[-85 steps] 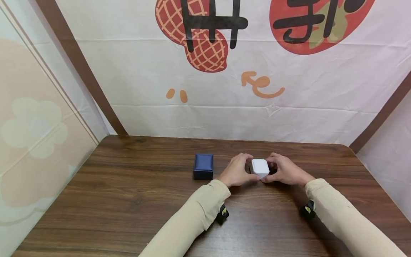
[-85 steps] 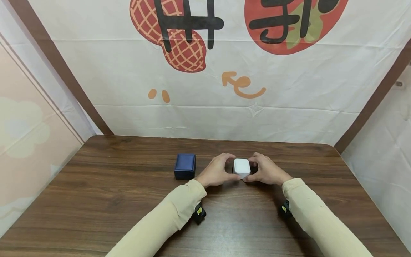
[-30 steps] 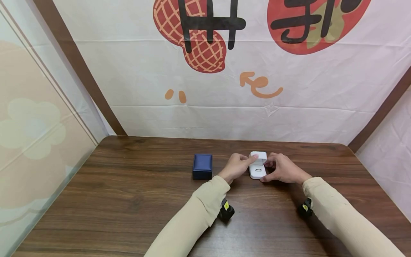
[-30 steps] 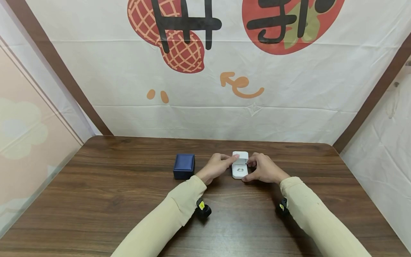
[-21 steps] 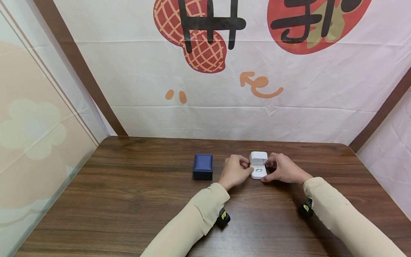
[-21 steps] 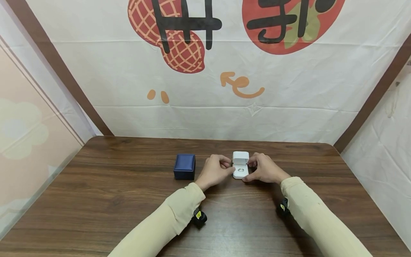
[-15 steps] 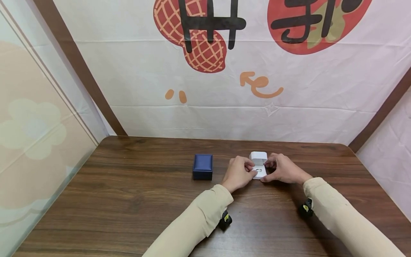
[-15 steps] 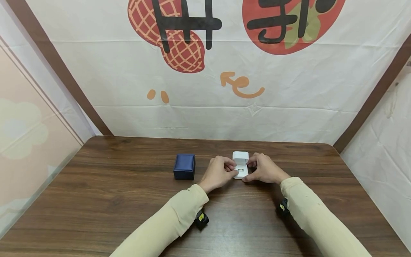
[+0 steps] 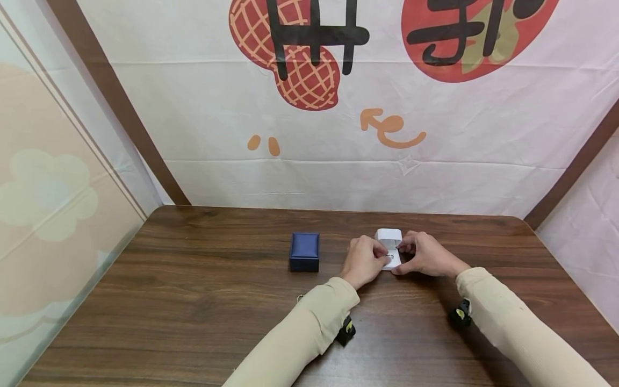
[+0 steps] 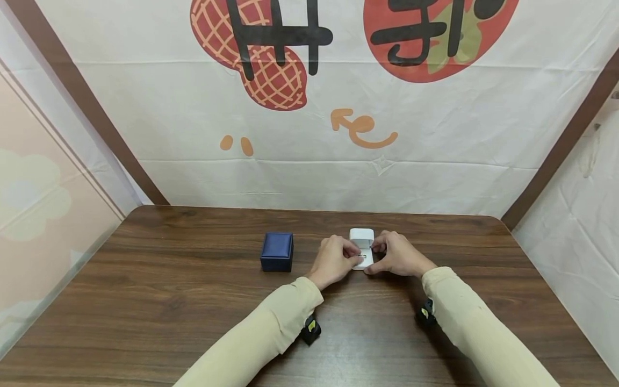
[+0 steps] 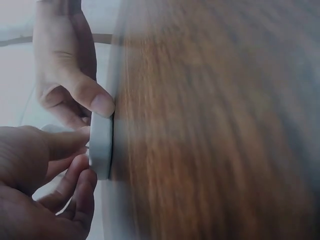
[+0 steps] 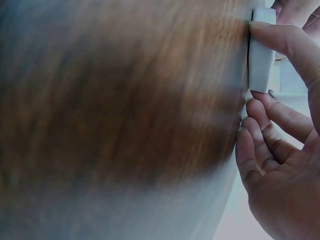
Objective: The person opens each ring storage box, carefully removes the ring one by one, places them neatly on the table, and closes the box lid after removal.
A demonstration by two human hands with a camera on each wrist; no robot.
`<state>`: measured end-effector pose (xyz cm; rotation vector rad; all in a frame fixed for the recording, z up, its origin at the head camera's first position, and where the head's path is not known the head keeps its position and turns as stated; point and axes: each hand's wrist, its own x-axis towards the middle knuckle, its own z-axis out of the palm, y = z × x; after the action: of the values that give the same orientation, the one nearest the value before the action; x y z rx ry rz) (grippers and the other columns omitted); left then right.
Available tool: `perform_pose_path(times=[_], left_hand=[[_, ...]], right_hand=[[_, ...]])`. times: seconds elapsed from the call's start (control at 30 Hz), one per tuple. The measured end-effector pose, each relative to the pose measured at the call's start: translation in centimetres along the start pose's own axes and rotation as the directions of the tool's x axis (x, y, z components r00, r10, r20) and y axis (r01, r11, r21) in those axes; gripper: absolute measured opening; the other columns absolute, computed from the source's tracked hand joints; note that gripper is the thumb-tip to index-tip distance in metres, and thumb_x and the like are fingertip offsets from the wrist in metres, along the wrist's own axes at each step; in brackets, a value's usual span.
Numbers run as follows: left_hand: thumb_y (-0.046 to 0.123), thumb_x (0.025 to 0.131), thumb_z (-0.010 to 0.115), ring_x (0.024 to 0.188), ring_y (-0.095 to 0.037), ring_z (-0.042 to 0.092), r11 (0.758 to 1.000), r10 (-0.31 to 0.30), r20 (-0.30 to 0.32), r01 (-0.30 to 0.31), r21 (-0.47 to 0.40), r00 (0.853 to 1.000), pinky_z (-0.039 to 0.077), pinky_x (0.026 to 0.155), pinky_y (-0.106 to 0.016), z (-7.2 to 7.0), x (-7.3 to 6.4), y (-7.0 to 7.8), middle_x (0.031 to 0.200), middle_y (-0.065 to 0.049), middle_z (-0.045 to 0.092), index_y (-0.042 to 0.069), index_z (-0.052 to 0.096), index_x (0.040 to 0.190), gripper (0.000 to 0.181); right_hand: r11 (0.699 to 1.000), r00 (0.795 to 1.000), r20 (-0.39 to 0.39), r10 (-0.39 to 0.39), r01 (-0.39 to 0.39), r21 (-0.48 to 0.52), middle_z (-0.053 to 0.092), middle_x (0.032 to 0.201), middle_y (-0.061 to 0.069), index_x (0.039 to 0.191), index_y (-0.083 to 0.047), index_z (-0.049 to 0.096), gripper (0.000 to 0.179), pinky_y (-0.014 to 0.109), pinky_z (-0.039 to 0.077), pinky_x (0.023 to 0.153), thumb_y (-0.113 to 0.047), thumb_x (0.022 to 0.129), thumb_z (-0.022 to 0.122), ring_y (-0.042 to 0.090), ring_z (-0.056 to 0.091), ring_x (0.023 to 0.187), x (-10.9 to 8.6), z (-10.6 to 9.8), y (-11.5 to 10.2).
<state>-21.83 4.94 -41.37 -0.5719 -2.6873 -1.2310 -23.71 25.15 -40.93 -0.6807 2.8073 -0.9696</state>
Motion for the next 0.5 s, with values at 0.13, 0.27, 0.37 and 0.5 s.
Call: perform_pose_path(times=[0.13, 0.27, 0.37, 0.5], left_hand=[[0.011, 0.081, 0.085, 0.076, -0.007, 0.065, 1.0, 0.014, -0.004, -0.014, 0.024, 1.0, 0.046, 0.068, -0.02, 0.08, 0.09, 0.14, 0.074, 0.006, 0.073, 0.012, 0.083, 0.084, 0.004], [0.012, 0.082, 0.085, 0.078, -0.008, 0.066, 1.0, 0.011, -0.001, -0.011, 0.022, 1.0, 0.047, 0.07, -0.02, 0.09, 0.19, 0.12, 0.075, 0.007, 0.074, 0.014, 0.083, 0.082, 0.003], [0.013, 0.083, 0.084, 0.079, -0.008, 0.067, 1.0, -0.005, 0.003, 0.005, -0.007, 1.0, 0.048, 0.071, -0.02, -0.01, 0.18, 0.09, 0.075, 0.006, 0.075, 0.013, 0.083, 0.08, 0.003], [0.013, 0.084, 0.084, 0.08, -0.009, 0.068, 0.999, -0.021, 0.007, 0.021, -0.043, 1.0, 0.048, 0.071, -0.02, -0.25, 0.08, 0.09, 0.076, 0.006, 0.075, 0.013, 0.083, 0.08, 0.004]], right_hand=[[1.0, 1.0, 0.001, 0.0, 0.0, -0.004, 0.063, 0.086, 0.002, 0.095, -0.002, 0.071, 0.041, 0.03, 0.049, 0.074, -0.024, 0.07, 0.094, 0.017, 0.058, 0.082, 0.0, 0.0, 0.06], [1.0, 1.0, -0.001, 0.004, -0.004, -0.008, 0.063, 0.086, 0.002, 0.096, -0.002, 0.07, 0.042, 0.03, 0.049, 0.074, -0.025, 0.069, 0.094, 0.017, 0.058, 0.082, 0.02, 0.01, 0.1], [1.0, 1.0, -0.005, 0.002, -0.002, -0.009, 0.064, 0.086, 0.002, 0.096, -0.002, 0.071, 0.043, 0.031, 0.049, 0.074, -0.025, 0.069, 0.094, 0.017, 0.058, 0.082, 0.04, 0.03, 0.1], [1.0, 1.0, -0.006, -0.004, 0.004, -0.006, 0.064, 0.085, 0.002, 0.096, -0.001, 0.071, 0.043, 0.031, 0.049, 0.073, -0.024, 0.068, 0.094, 0.018, 0.059, 0.081, 0.07, 0.02, 0.11]])
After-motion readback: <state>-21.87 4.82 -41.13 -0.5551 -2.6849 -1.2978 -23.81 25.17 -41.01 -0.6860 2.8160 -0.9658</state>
